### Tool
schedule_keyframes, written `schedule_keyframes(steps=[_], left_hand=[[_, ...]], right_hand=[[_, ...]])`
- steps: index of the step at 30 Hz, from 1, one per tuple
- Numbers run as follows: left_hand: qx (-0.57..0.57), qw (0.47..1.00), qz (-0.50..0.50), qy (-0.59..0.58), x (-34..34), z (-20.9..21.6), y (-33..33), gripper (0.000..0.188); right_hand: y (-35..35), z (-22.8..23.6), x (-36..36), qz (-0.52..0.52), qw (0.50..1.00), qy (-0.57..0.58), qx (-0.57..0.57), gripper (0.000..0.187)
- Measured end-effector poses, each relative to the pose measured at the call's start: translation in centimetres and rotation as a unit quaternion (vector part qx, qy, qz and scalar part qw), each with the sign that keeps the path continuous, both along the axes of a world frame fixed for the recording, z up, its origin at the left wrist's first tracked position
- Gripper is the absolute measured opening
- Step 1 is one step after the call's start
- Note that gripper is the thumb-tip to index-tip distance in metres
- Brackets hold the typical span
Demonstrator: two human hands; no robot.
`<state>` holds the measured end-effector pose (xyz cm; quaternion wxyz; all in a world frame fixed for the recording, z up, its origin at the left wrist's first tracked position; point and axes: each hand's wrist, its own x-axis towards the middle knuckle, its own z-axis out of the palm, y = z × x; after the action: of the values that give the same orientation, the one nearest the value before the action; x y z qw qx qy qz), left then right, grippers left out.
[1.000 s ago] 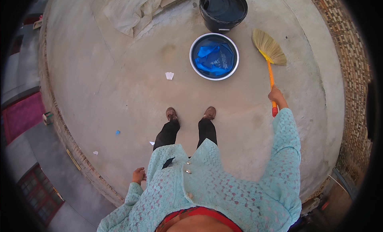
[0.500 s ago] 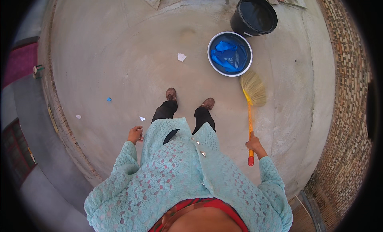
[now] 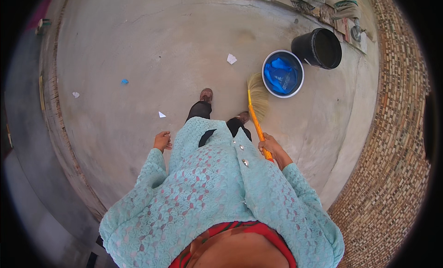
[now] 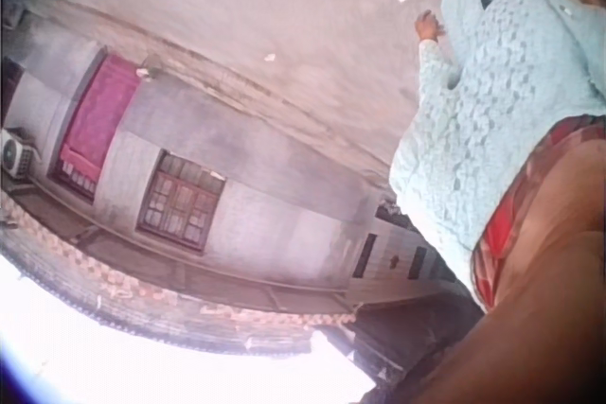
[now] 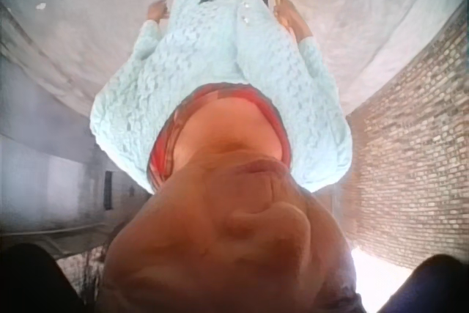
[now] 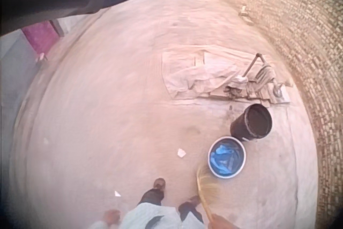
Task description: The person sweeps a concrete rooftop terrace using a long-handled broom. They move around the area, sweeping debris toward the edges and into a pile.
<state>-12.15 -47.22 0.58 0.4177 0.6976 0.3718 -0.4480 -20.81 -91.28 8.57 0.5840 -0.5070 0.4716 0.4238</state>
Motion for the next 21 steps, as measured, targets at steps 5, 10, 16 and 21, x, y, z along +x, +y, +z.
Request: schedule_keyframes(steps=[5,10,16,21], left_hand=[[-0.018,0.998,0.058,-0.022,0.5,-1.1,3.2,0.031],[-0.007,0.995,0.094,-0.013,-0.7,-0.3,3.9,0.03],[0.005,0.991,0.124,-0.043,-0.8,1.2,4.0,0.03],[0.024,0.989,0.133,-0.068,-1.7,2.1,4.1,0.031]], right_hand=[[5.3,0.2,9.4,0.005,0.997,-0.06,0.054,0.04],[8.4,0.8,17.2,-0.012,0.982,-0.144,0.121,0.044],[7.4,2.0,20.0,-0.091,0.958,-0.23,0.143,0.081],[4.9,5.8,16.6,-0.047,0.954,-0.294,0.037,0.077]])
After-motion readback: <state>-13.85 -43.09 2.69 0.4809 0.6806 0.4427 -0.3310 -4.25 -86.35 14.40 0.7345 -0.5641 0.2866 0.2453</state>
